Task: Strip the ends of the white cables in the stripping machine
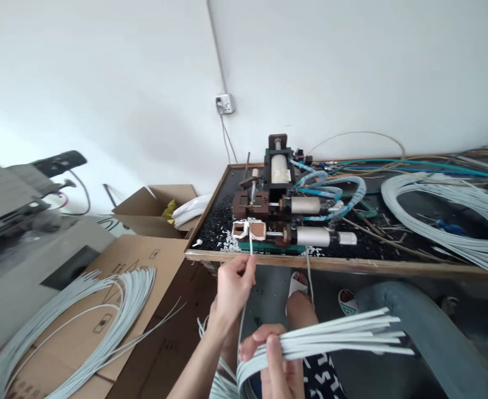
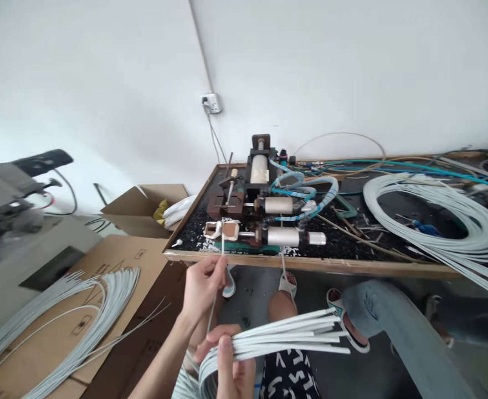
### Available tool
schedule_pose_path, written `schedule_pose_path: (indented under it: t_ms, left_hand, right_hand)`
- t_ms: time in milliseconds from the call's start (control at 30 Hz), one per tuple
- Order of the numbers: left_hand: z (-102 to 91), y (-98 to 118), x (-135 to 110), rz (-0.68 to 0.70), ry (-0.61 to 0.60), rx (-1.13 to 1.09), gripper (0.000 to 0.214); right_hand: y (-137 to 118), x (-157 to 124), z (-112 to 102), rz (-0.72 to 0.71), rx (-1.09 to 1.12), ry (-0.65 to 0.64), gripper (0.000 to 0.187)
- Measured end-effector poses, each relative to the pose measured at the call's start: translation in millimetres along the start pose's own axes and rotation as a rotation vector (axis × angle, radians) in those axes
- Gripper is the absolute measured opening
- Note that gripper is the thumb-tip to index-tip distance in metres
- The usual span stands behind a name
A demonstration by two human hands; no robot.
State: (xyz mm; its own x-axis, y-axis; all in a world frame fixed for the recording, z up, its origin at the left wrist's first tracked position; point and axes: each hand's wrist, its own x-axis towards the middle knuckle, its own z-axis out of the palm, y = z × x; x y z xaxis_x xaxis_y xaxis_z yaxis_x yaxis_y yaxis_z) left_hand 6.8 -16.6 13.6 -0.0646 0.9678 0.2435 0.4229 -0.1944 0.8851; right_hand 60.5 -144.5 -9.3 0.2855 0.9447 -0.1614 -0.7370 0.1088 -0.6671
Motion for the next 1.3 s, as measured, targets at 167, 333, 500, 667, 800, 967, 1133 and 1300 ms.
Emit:
schedule_pose_path:
  t_ms: [167,333,500,667,800,967,1133,1300]
  left_hand:
    - [-28.2,8,-35,0.007,0.107,0.059,0.037]
    - [-87.4,-34,-93,-0.225,0.441,0.215,0.041]
    - [-150.4,-116,-126,-0.646,-0.159,0.709,0.038]
    - [-150.7,-89,-100,-0.481,-0.252,0.413,0.041]
    - [-106.1,-2,-76,-0.134,-0.170,0.074,0.040]
    - [-63.2,38,-51,-0.017,-0.349,-0.133,0.021]
    - [-51.0,28,-38,0.002,-0.340,-0.106,0.020]
    - [-40.4,18,-45,-0.150,-0.258,-0.189,0.032]
  right_hand:
    - [10,-10,4,0.029,0.028,-0.033,0.035]
    - [8,-19,6,0.309,-0.069,-0.046,0.057]
    - [7,-18,14,0.268,-0.052,-0.007,0.057]
    - [10,-13,20,0.235,-0.090,-0.015,0.059]
    - [9,-7,18,0.245,-0.155,-0.131,0.060]
    - [-1,5,11,0.339,-0.189,-0.109,0.066]
    - [10,12,10,0.336,-0.117,-0.086,0.066]
    - [17,15,10,0.276,-0.093,0.150,0.060]
